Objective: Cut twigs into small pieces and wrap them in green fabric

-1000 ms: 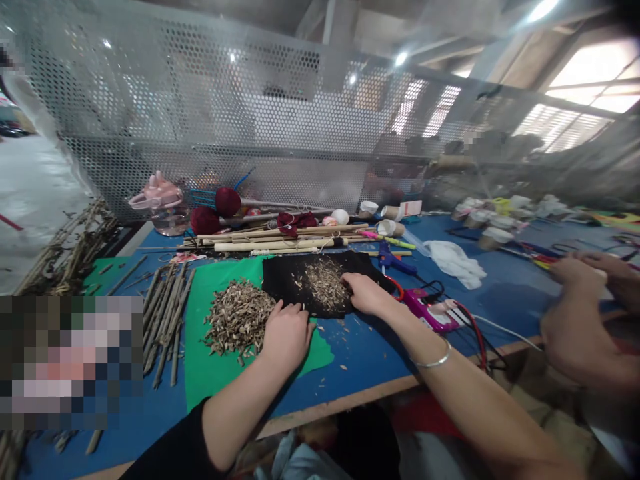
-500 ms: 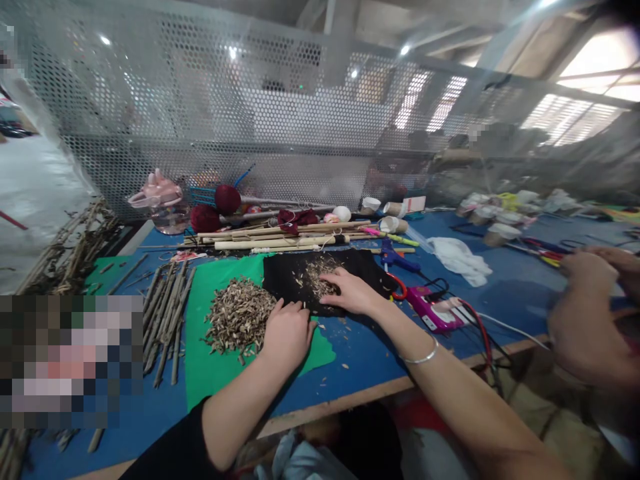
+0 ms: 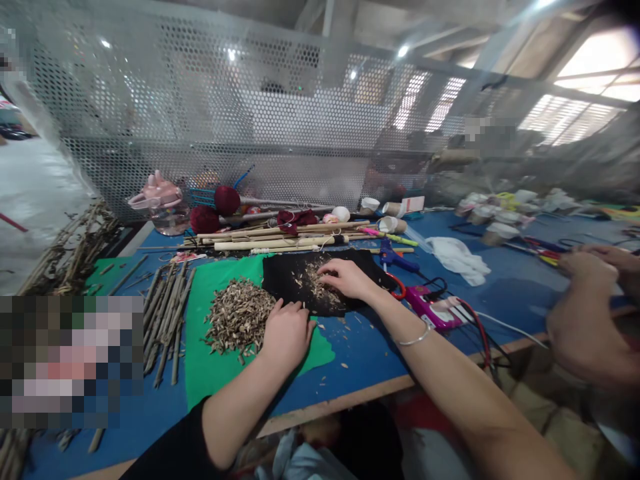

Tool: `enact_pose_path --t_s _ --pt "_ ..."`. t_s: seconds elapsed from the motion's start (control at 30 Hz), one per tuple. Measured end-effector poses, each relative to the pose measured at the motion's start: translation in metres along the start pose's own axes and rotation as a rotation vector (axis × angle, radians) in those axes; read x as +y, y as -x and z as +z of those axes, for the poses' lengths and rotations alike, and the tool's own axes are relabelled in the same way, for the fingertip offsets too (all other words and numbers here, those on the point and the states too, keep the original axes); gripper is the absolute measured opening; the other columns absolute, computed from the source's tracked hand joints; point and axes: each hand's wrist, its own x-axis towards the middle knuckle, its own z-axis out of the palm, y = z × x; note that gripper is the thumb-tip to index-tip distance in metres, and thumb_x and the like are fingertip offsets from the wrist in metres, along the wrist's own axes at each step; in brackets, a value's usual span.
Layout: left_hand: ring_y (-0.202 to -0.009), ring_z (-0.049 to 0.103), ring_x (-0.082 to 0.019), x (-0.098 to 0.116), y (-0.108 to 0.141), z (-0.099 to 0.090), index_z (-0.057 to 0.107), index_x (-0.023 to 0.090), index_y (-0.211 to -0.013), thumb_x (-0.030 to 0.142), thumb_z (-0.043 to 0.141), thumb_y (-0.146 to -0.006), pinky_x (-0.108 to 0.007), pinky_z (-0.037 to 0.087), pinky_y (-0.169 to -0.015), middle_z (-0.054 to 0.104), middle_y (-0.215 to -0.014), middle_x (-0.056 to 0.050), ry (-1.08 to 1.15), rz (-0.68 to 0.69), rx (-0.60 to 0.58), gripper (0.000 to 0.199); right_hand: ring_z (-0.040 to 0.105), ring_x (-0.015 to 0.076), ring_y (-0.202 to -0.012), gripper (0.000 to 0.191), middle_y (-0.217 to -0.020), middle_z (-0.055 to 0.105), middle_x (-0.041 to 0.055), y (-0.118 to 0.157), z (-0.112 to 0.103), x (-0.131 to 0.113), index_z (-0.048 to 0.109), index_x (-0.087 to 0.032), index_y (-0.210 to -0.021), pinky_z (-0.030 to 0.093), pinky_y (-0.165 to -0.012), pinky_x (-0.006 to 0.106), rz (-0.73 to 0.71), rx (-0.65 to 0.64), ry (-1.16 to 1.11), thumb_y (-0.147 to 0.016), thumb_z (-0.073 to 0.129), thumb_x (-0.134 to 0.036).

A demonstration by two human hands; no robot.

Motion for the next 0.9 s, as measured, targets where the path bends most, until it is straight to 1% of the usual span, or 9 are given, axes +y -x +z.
enact_pose_path --t_s 0.13,0.23,0.3,0.4,0.53,0.6,0.7,0.83,0.9 --pt "-0.100 0.059 -0.022 0.000 0.000 0.000 0.065 0.016 -0.093 0.031 0.048 -0.084 -0.041 0.032 -0.100 0.066 -0.103 -0.011 0.010 -0.004 -0.006 0.024 0.060 0.0160 -0.089 0.023 -0.099 0.065 0.0042 -0.020 0.002 -0.015 0.066 -0.022 -0.101 0.044 -0.078 0.024 -0.060 -0.058 0.099 -0.085 0.051 -0.030" --pt "-0.098 0.059 -0.022 0.000 0.000 0.000 0.065 0.016 -0.092 0.030 0.048 -0.084 -0.042 0.032 -0.099 0.065 -0.103 -0.011 0.005 -0.002 -0.010 0.023 0.056 0.0189 -0.101 0.027 -0.108 0.063 0.0058 -0.036 0.017 -0.028 0.065 -0.022 -0.104 0.042 -0.085 0.028 -0.172 -0.041 0.207 -0.087 0.047 -0.031" --pt "-0.096 0.059 -0.023 0.000 0.000 -0.001 0.065 0.016 -0.092 0.030 0.049 -0.084 -0.042 0.033 -0.099 0.066 -0.101 -0.010 -0.005 -0.001 -0.008 0.023 0.055 0.0197 -0.104 0.027 -0.111 0.062 0.0078 -0.044 0.029 -0.034 0.064 -0.019 -0.107 0.041 -0.088 0.030 -0.275 -0.076 0.212 -0.086 0.050 -0.030" --pt "-0.095 0.059 -0.022 0.000 0.000 -0.002 0.065 0.016 -0.091 0.030 0.049 -0.084 -0.042 0.033 -0.099 0.066 -0.099 -0.010 -0.012 0.000 0.000 0.022 0.057 0.0192 -0.096 0.025 -0.104 0.063 0.0097 -0.042 0.041 -0.035 0.064 -0.016 -0.102 0.043 -0.084 0.030 -0.349 -0.117 0.194 -0.082 0.055 -0.028" --pt "-0.096 0.059 -0.022 0.001 0.000 -0.002 0.065 0.016 -0.092 0.030 0.049 -0.084 -0.042 0.033 -0.099 0.065 -0.102 -0.011 0.002 0.002 0.000 0.023 0.057 0.0177 -0.086 0.015 -0.087 0.063 0.0075 -0.020 0.031 -0.021 0.067 -0.016 -0.083 0.043 -0.079 0.029 -0.370 -0.106 0.174 -0.082 0.053 -0.020" --pt "-0.097 0.059 -0.023 0.001 0.000 -0.001 0.065 0.016 -0.092 0.030 0.049 -0.083 -0.042 0.033 -0.098 0.065 -0.102 -0.011 0.006 0.001 -0.001 0.023 0.057 0.0171 -0.086 0.016 -0.087 0.062 0.0068 -0.011 0.021 -0.010 0.067 -0.016 -0.080 0.044 -0.080 0.029 -0.364 -0.074 0.114 -0.082 0.052 -0.021" --pt "-0.098 0.059 -0.023 0.000 0.000 0.001 0.066 0.016 -0.092 0.029 0.049 -0.083 -0.042 0.033 -0.099 0.065 -0.102 -0.011 0.002 0.000 0.001 0.023 0.056 0.0171 -0.094 0.020 -0.099 0.061 0.0083 -0.010 0.014 0.003 0.066 -0.017 -0.092 0.042 -0.087 0.030 -0.277 0.026 0.018 -0.084 0.049 -0.023" --pt "-0.098 0.059 -0.023 0.000 -0.001 0.002 0.066 0.016 -0.091 0.030 0.048 -0.084 -0.042 0.033 -0.099 0.066 -0.101 -0.011 -0.015 -0.001 0.011 0.023 0.051 0.0237 -0.109 0.035 -0.115 0.055 0.0157 -0.022 0.025 0.006 0.059 -0.013 -0.112 0.038 -0.095 0.038 -0.081 0.019 0.080 -0.086 0.049 -0.032" --pt "-0.096 0.060 -0.022 0.000 -0.001 0.001 0.066 0.016 -0.090 0.030 0.049 -0.084 -0.042 0.033 -0.099 0.066 -0.100 -0.011 -0.025 0.001 0.009 0.023 0.048 0.0277 -0.113 0.044 -0.121 0.051 0.0189 -0.023 0.032 0.000 0.058 -0.012 -0.116 0.036 -0.097 0.042 -0.075 -0.015 0.118 -0.082 0.053 -0.040"
